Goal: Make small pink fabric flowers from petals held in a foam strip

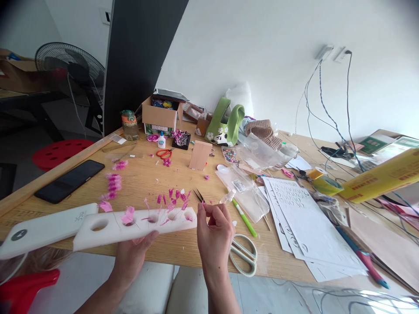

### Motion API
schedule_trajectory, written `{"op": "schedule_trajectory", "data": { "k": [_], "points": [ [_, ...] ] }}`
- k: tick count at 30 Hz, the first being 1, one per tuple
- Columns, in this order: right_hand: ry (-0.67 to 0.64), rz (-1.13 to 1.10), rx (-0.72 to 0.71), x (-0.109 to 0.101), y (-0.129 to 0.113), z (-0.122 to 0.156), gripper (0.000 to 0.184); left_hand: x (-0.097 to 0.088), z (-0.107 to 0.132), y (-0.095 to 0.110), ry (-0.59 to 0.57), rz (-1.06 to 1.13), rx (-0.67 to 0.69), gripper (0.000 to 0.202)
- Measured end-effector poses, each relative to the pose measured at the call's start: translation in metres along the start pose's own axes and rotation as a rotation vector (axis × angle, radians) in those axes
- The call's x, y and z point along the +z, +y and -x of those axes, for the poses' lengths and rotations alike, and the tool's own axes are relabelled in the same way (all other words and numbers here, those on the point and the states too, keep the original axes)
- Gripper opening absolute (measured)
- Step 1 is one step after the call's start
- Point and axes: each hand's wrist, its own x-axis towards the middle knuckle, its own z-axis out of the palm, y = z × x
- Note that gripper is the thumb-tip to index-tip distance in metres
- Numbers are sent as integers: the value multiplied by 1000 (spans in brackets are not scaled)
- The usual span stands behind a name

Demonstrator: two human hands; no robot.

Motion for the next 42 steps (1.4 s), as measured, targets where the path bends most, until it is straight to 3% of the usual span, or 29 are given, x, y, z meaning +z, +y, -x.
{"op": "schedule_trajectory", "data": {
  "k": [16,23,30,38,42],
  "points": [
    [-35,-14,49,-3,1,-2,24,7,-1,9,100,13,-10,47],
    [-33,23,31,-4,1,-2,26,6,-2,8,79,-4,21,42],
    [-48,1,25,-10,-3,-3,27,9,-2,14,26,62,-35,47],
    [76,-51,-13,-24,-9,1,20,3,-1,10,49,-21,17,45],
    [125,-48,-87,-29,-21,8,16,-1,-1,3,112,-234,168,43]
  ]
}}
